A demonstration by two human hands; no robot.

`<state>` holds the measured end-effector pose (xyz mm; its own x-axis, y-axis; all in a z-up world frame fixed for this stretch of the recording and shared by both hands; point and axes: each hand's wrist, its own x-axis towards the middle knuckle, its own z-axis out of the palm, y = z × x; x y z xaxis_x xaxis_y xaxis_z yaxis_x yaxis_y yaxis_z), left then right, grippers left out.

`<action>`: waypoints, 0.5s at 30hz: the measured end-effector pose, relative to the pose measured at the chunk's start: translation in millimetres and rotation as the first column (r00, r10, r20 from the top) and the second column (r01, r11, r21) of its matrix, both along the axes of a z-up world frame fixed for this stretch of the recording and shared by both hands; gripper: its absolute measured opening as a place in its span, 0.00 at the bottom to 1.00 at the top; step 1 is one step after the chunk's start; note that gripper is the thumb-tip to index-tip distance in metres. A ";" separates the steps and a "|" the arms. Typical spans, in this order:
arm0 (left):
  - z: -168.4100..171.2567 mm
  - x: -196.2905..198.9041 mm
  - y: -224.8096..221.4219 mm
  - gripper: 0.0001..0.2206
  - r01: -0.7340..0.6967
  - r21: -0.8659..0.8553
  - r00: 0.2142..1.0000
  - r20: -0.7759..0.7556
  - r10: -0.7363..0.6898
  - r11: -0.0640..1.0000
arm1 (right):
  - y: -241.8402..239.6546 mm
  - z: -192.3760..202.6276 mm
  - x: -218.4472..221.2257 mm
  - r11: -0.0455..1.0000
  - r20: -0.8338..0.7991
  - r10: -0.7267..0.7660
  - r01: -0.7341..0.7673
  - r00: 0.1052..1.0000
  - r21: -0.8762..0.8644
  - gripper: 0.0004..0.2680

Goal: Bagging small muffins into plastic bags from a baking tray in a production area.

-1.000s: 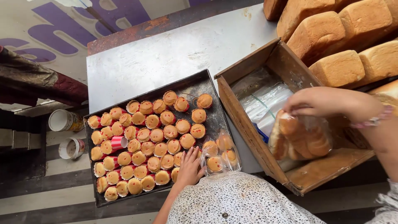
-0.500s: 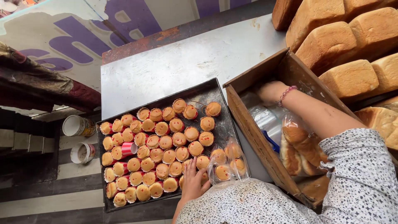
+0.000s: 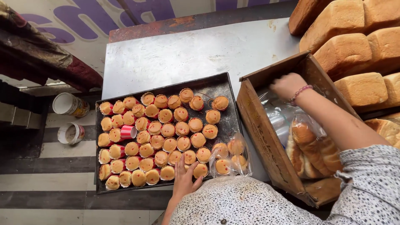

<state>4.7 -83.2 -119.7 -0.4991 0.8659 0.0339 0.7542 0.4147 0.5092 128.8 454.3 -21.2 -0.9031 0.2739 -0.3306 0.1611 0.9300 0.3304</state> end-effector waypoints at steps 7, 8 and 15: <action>-7.8 -21.6 -18.0 0.30 0.000 0.067 0.998 -0.063 0.004 0.998 | -13.1 112.9 57.0 0.975 -0.513 -0.085 -0.035 0.854 -0.221 0.09; -8.7 -23.5 -17.7 0.30 0.002 0.074 0.998 -0.058 0.002 0.997 | -10.8 120.6 69.2 0.976 -0.509 -0.084 -0.032 0.857 -0.215 0.09; 12.8 -42.2 -10.6 0.29 0.078 0.078 0.996 -0.041 -0.075 0.994 | -40.1 173.7 125.4 0.909 -0.781 -0.352 -0.009 0.516 -0.417 0.03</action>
<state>-37.5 -93.8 -106.9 -0.4288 0.8951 0.1217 0.8015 0.3149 0.5084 254.2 414.2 152.5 -0.7520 0.4937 0.4368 0.3574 0.8621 -0.3592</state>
